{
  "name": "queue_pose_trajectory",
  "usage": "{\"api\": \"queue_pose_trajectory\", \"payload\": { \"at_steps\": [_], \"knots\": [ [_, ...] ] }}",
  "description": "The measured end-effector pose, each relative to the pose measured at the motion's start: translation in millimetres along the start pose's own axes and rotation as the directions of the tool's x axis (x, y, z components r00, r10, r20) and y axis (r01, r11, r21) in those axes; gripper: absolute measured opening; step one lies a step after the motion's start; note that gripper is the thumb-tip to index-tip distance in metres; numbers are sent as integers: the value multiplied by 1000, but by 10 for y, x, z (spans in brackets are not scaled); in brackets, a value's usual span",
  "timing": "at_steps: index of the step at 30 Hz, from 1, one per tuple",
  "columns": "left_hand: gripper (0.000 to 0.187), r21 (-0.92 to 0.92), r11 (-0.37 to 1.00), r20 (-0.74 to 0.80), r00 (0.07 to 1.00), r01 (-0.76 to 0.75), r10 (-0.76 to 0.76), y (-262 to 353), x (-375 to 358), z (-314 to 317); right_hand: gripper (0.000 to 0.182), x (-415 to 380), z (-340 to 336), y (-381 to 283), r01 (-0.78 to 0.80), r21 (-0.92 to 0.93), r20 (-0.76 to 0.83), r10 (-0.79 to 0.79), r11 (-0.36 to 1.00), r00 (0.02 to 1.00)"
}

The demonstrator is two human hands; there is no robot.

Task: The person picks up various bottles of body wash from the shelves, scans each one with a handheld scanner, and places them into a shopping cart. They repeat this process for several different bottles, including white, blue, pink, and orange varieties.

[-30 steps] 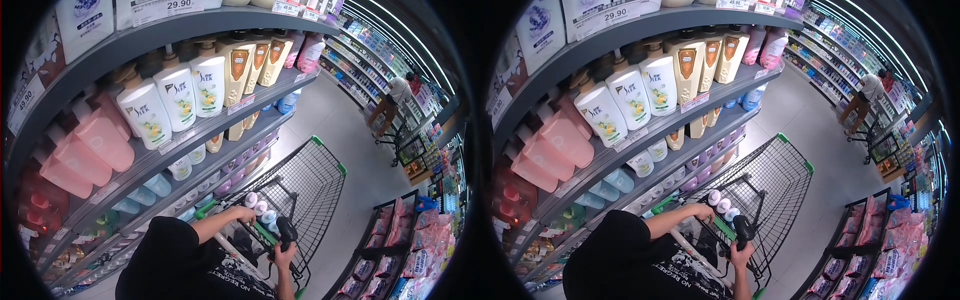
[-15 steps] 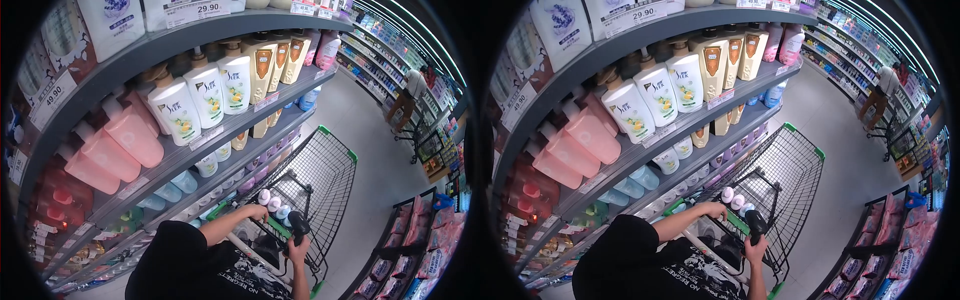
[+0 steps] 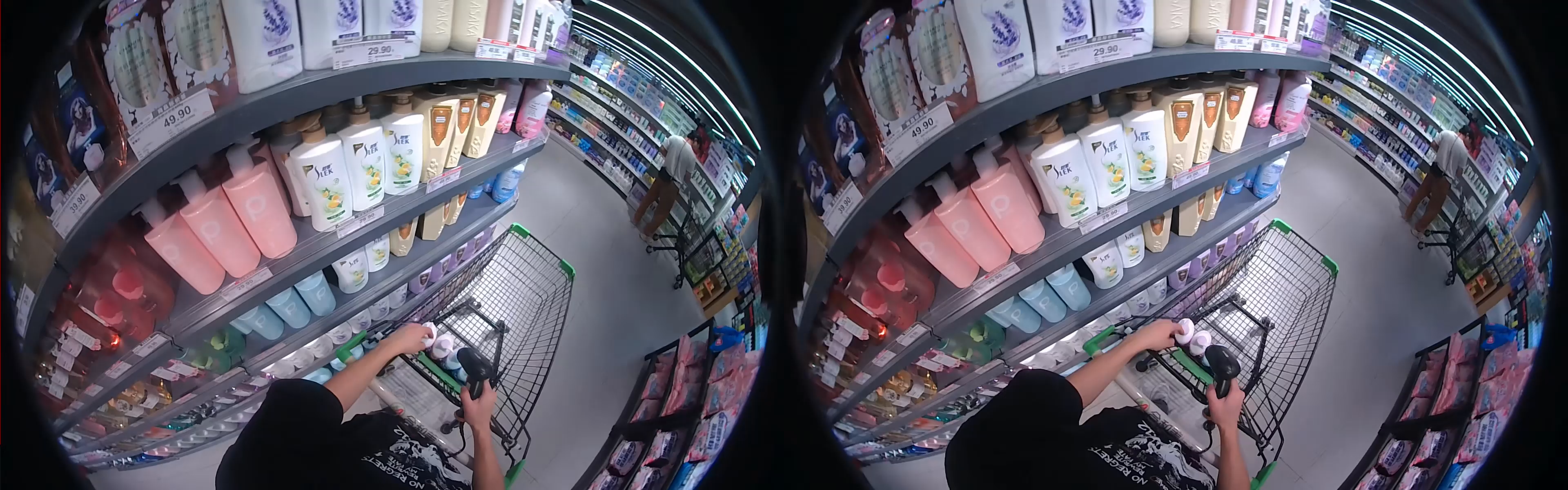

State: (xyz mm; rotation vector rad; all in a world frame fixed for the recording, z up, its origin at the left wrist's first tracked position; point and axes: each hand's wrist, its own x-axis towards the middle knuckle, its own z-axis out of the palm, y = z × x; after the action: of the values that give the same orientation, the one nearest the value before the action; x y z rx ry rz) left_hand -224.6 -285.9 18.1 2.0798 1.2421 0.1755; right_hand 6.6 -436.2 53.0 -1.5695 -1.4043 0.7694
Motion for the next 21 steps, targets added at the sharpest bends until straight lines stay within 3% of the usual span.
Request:
{"api": "queue_pose_trajectory", "payload": {
  "at_steps": [1, 4, 8, 9, 13, 14, 16, 17, 19, 20, 21],
  "knots": [
    [42, -59, 998, -224, 974, -37, 23, 30, -104, -46, 30, -42, -10, -63, 31, -32, -20, -32, 999, 999],
    [44, -59, 985, -530, 841, -165, 109, 209, -487, -612, 29, -86, 59, 43, -28, 6, 22, 28, 1000, 999],
    [44, 6, 990, -796, 599, -139, 88, 704, -1082, -1689, 30, -156, 61, -86, 17, 25, 30, -18, 1000, 999],
    [43, 45, 988, -841, 528, -148, 118, 771, -1197, -1942, 30, -157, 68, -73, 19, 34, 28, -20, 999, 999],
    [39, 301, 951, -926, 256, 64, 276, 1064, -1543, -2718, 31, -205, 59, -105, 47, 18, 40, -48, 999, 998],
    [39, 304, 951, -926, 255, 62, 279, 1058, -1580, -2844, 31, -213, 60, -132, 39, 15, 48, -40, 999, 998],
    [39, 269, 956, -960, 108, 117, 257, 1065, -1597, -3104, 31, -214, 68, -168, 34, 16, 48, -35, 999, 998],
    [39, 272, 957, -960, 102, 100, 262, 1019, -1568, -3220, 31, -216, 70, -151, 35, 15, 48, -36, 999, 998],
    [49, 157, 970, -988, 37, 184, 153, 906, -1481, -3402, 31, -213, 54, -171, 34, -12, 52, -34, 999, 998],
    [53, 24, 976, -999, 39, 216, 15, 894, -1428, -3487, 31, -209, 63, -121, 39, -16, 49, -38, 999, 998],
    [53, 20, 979, -999, 33, 205, 14, 892, -1376, -3574, 31, -201, 83, -111, 46, -17, 47, -45, 999, 998]
  ]
}}
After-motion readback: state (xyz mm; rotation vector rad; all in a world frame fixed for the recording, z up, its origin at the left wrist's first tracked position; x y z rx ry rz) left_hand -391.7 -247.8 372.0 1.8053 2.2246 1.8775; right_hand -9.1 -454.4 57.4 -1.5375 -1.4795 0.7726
